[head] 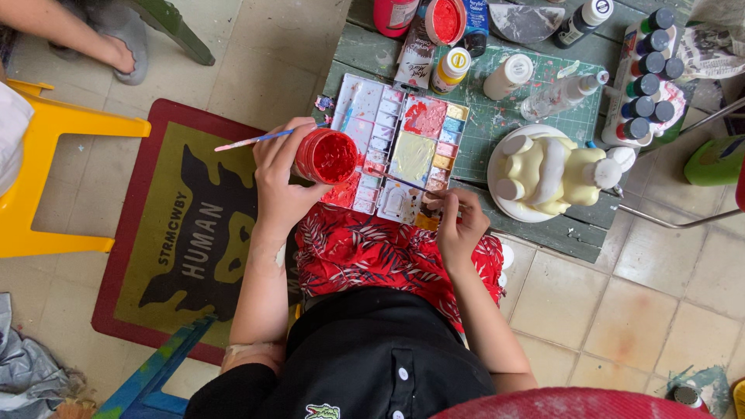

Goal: The person sits at a work table and paints a ceramic figurine. They dip a brush into a jar of red paint, mix and load the paint on a palette, and apply the paint with brush strokes, reloading the brush from the jar repeatedly.

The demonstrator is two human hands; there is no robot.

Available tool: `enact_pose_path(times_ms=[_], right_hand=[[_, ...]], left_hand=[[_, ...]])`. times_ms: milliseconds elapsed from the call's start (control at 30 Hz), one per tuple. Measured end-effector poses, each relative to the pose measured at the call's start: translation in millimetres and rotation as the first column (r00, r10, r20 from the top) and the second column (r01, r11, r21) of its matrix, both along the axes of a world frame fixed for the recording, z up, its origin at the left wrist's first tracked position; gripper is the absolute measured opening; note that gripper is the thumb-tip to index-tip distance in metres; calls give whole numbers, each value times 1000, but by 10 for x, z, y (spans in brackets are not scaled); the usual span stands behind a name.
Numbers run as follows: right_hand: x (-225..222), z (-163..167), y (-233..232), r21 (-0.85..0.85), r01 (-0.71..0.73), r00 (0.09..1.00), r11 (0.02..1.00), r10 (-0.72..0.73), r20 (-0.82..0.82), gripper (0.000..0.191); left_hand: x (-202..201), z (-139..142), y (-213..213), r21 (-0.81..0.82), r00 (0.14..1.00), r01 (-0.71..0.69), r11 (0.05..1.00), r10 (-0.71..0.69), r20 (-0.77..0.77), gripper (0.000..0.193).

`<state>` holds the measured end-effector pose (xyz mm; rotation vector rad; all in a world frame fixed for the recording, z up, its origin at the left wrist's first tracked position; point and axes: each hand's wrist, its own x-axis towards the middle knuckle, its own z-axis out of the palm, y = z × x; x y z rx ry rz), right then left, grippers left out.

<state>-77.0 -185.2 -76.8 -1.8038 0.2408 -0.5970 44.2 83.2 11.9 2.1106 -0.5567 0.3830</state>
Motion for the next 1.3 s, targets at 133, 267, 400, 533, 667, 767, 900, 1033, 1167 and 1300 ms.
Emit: enact_pose_path(times_ms=[133,267,400,533,667,767,900,1033,1167,1300], right_hand=[[-23,50,58,-166,-19,998,986,28,49,9],[-7,63,83,-157,-11,1000,987,14,14,9],[28,51,76,-115,-4,1000,993,5,6,11],[68,48,58,-103,-3,1000,995,2,-11,12],[77,73,48,-149,-20,999,989,13,-48,12],[84,100,53,-156,-9,998,988,-1,-64,11],[93,167,53,-140,-49,998,989,43,-40,11],[75,259,50,-261,-72,997,963,69,-21,12],[78,297,57,-335,-85,996,939,89,-3,11],[70,282,44,-290,-107,994,951,107,-16,10]], left_hand=[[2,6,-11,-8,1000,4,1000,-4,7,75],[0,10,-10,-7,1000,3,1000,-3,-2,75],[-2,5,-16,-5,1000,7,1000,-7,-5,76],[5,-9,-19,1,1000,13,1000,-13,2,77],[0,-21,-19,3,1000,17,1000,-17,6,77],[0,-23,-13,8,1000,17,1000,-17,2,78],[-4,-23,-18,7,1000,17,1000,-17,-1,79],[-8,-16,-18,-3,1000,18,1000,-18,-7,78],[-11,-11,-19,8,1000,22,1000,-22,-17,78],[-13,-13,-23,6,1000,22,1000,-22,-21,78]])
